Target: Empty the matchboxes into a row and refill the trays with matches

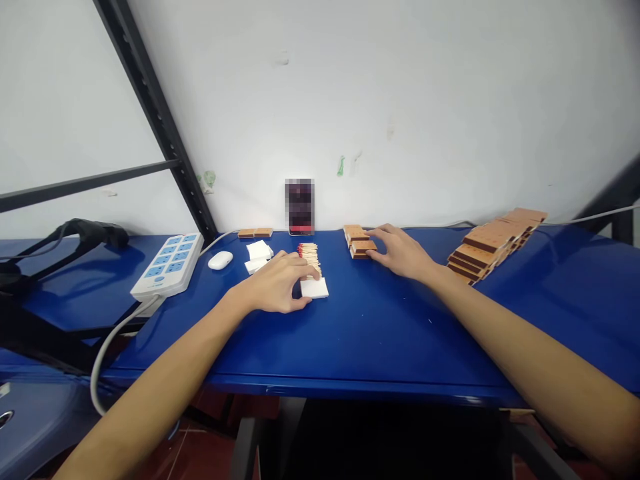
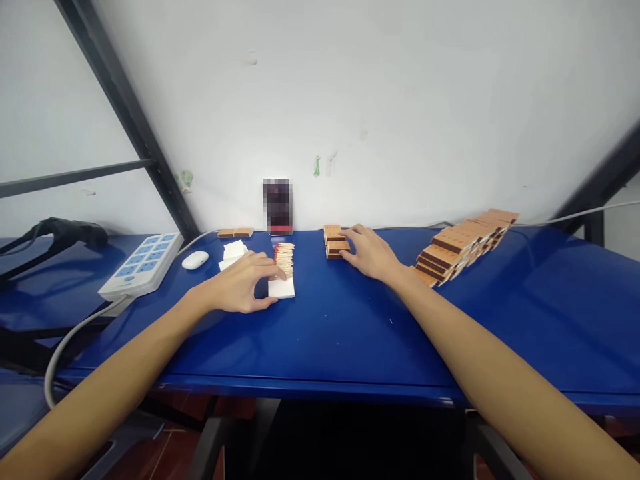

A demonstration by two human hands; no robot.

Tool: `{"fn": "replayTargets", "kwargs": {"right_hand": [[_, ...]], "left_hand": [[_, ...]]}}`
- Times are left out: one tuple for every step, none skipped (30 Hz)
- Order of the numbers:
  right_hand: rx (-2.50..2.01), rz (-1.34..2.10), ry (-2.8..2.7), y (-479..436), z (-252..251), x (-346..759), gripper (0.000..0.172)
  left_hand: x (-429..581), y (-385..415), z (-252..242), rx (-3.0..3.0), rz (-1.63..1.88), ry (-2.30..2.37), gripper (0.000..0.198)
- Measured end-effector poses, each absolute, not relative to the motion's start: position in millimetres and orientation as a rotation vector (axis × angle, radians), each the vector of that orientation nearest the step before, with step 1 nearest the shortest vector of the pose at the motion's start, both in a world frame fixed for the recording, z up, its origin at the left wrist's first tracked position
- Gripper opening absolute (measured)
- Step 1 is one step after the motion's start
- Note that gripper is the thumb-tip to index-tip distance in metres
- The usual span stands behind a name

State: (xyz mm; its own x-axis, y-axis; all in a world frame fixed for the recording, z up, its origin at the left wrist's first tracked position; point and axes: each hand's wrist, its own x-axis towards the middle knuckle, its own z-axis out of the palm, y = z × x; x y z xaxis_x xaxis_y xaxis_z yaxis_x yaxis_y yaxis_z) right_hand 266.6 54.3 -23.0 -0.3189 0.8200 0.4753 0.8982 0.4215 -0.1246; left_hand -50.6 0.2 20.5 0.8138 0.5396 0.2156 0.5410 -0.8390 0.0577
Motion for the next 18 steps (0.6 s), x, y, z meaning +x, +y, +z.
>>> {"fn": "replayTargets", "kwargs": {"right_hand": [[-1.466,-0.206,-2.204,54,-22,266,0.039],[-1.471,-0.191,-2.201,53,-21,266,0.038],[-1.469,-0.180,-2.200,52,-20,265,0.037],[-1.468,-0.177,-2.195,51,-18,264,0.037],[-1.472,-0.186,-2.185,49,-14,264,0.037],[-1.486,-0.204,-2.166,46,-10,264,0.038],[-1.514,-0.227,-2.136,42,-5,264,0.038],[-1.553,-0.252,-2.101,36,0,264,0.038],[-1.600,-0.276,-2.063,28,5,265,0.038],[-1.646,-0.300,-2.025,20,10,266,0.037],[-1.676,-0.337,-2.005,10,13,268,0.037],[-1.698,-0.407,-1.986,-1,14,271,0.036],[-1.699,-0.507,-1.982,-12,13,275,0.037],[-1.682,-0.605,-1.997,-22,11,280,0.037],[-1.674,-0.664,-2.028,-31,7,286,0.038],[-1.692,-0.693,-2.045,-38,2,293,0.039],[-1.728,-0.698,-2.055,-44,-4,301,0.039],[-1.766,-0.684,-2.061,-49,-9,309,0.039]], "left_hand": [[-51,0,21,-2.989,-0.358,-0.883,0.032],[-51,0,21,-2.992,-0.365,-0.877,0.032],[-50,0,21,-2.995,-0.369,-0.873,0.032],[-50,-1,22,-2.994,-0.373,-0.873,0.032],[-50,-1,22,-2.991,-0.375,-0.876,0.032],[-51,-1,23,-2.986,-0.377,-0.883,0.032],[-51,-1,23,-2.980,-0.381,-0.891,0.033],[-51,-1,23,-2.974,-0.387,-0.899,0.033],[-51,-1,24,-2.971,-0.393,-0.904,0.034],[-52,-1,24,-2.970,-0.402,-0.906,0.035],[-52,-1,24,-2.970,-0.410,-0.907,0.035],[-53,-1,24,-2.970,-0.416,-0.910,0.036],[-53,0,24,-2.971,-0.418,-0.913,0.036],[-53,0,24,-2.971,-0.420,-0.915,0.036],[-53,0,24,-2.970,-0.417,-0.916,0.036],[-53,0,25,-2.968,-0.413,-0.914,0.036],[-53,0,25,-2.967,-0.408,-0.911,0.036],[-53,0,25,-2.965,-0.405,-0.909,0.036]]}}
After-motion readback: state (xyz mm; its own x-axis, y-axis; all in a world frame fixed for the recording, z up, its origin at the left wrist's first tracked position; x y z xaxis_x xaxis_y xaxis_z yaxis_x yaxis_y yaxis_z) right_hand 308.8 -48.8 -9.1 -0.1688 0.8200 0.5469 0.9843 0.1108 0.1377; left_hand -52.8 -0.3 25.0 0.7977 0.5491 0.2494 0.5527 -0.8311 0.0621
